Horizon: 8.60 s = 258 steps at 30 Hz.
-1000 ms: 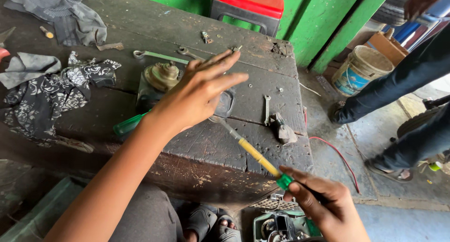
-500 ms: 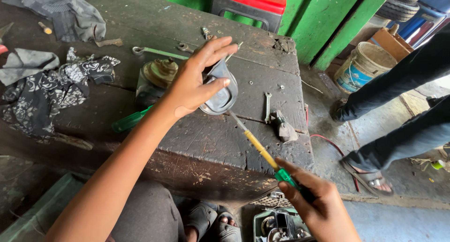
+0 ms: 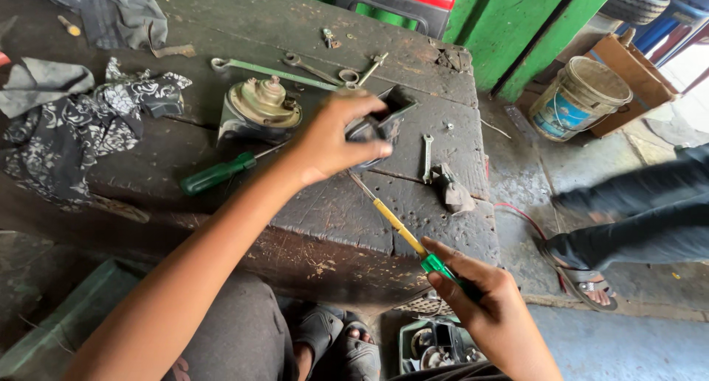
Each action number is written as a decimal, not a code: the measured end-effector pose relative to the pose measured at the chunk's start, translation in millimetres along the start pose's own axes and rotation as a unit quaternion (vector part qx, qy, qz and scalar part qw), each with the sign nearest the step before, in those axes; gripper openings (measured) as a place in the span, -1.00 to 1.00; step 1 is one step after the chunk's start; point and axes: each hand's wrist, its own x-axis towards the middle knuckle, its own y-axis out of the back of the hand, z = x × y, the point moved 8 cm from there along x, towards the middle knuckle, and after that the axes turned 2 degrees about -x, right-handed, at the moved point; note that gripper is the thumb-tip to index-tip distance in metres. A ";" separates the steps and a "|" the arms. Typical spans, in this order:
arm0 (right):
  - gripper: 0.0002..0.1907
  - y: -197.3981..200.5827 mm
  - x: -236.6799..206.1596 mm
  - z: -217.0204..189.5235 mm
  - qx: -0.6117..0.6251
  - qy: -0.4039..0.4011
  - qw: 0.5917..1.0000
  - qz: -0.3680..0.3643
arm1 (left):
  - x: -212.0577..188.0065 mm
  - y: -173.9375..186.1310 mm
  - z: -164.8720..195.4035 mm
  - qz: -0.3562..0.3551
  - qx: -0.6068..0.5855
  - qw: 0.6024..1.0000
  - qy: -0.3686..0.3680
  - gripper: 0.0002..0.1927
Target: The person pries open a motorcycle horn with a screwdriver on a workbench, separates its metal cover and internal parts, handles a rubber gasket and mounting bracket, then fits the cover back onto the horn body and presses the parts together while seated low at the bench.
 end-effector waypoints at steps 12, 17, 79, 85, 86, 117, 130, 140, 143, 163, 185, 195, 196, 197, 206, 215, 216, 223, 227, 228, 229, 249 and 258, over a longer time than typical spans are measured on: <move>-0.55 0.8 -1.2 -1.6 0.023 0.005 1.000 0.012 | -5.9 0.6 -11.5 0.027 -0.160 0.987 0.021 -0.46; -0.54 5.0 -6.4 -9.1 0.056 0.007 0.998 0.003 | -5.2 -1.3 -8.5 -0.015 -0.156 0.986 0.060 -0.41; -0.51 -6.1 -10.3 13.3 0.149 -0.116 0.981 -0.055 | -19.0 0.0 -9.3 0.007 -0.144 0.990 -0.006 -0.44; -0.57 -6.0 -7.2 10.9 0.234 -0.093 0.965 -0.072 | -20.9 -2.4 -8.8 0.008 -0.132 0.991 -0.011 -0.43; -0.61 -6.3 -7.0 9.6 0.251 -0.087 0.961 -0.077 | -21.1 -2.6 -8.9 0.010 -0.129 0.991 -0.013 -0.43; -0.49 -9.3 -7.8 15.0 0.230 -0.122 0.961 -0.092 | -20.1 -2.8 -5.6 0.005 -0.122 0.993 -0.006 -0.43; -0.49 -13.0 -6.4 17.5 0.215 -0.107 0.967 -0.089 | -20.6 -1.0 -13.6 -0.003 -0.130 0.991 0.039 -0.43; -0.52 -11.0 -6.4 14.0 0.195 -0.089 0.973 -0.091 | -20.5 -0.3 -16.9 0.000 -0.131 0.991 0.038 -0.45; -0.50 -9.3 -6.3 15.4 0.182 -0.105 0.974 -0.080 | -20.8 0.6 -14.6 0.006 -0.131 0.991 0.017 -0.46; -0.50 -11.9 -6.2 16.6 0.183 -0.137 0.971 -0.075 | -20.9 0.7 -12.4 0.008 -0.123 0.992 0.007 -0.51; -0.56 -13.5 -6.3 16.2 0.197 -0.110 0.971 -0.082 | -20.4 -2.1 -15.6 0.000 -0.122 0.993 -0.003 -0.48; -0.53 -16.1 -6.4 11.8 0.210 -0.087 0.970 -0.083 | -21.0 -4.0 -20.1 -0.005 -0.136 0.990 0.026 -0.46; -0.53 -15.5 -6.5 12.6 0.207 -0.095 0.971 -0.078 | -21.0 -3.1 -17.1 0.000 -0.131 0.991 0.004 -0.47; -0.53 -14.8 -6.8 13.6 0.205 -0.103 0.971 -0.073 | -21.0 -2.4 -14.0 0.005 -0.126 0.992 -0.018 -0.48; -0.53 -16.6 -6.6 7.7 0.217 -0.082 0.969 -0.088 | -20.8 -3.7 -20.1 -0.004 -0.131 0.991 0.019 -0.46; -0.54 -13.5 -7.9 11.2 0.190 -0.112 0.972 -0.079 | -20.4 -5.6 -23.1 -0.013 -0.112 0.992 0.062 -0.45; -0.53 -13.6 -8.0 10.2 0.191 -0.110 0.972 -0.079 | -20.0 -4.9 -22.1 -0.011 -0.110 0.992 0.059 -0.45; -0.50 -16.1 -10.0 7.0 0.264 -0.127 0.952 -0.089 | -22.8 -3.6 -2.7 -0.012 -0.118 0.993 -0.015 -0.49; -0.51 -18.2 -17.4 17.7 0.368 -0.222 0.900 -0.070 | -22.9 -8.7 9.7 -0.027 -0.118 0.990 -0.070 -0.56; -0.51 -21.0 -18.8 16.7 0.395 -0.225 0.887 -0.077 | -21.7 -11.6 7.8 -0.035 -0.121 0.990 -0.057 -0.57; -0.51 -24.3 -20.0 15.6 0.421 -0.226 0.874 -0.083 | -20.2 -12.7 5.9 -0.031 -0.122 0.991 -0.047 -0.57; -0.29 -38.2 -37.6 -15.1 -0.394 0.103 0.911 0.059 | -15.8 -33.3 -2.5 -0.007 -0.089 0.995 0.041 -0.56; -0.40 -59.9 -33.5 13.6 0.441 -0.175 0.867 -0.151 | -19.1 -25.1 0.8 0.005 -0.119 0.991 0.065 -0.50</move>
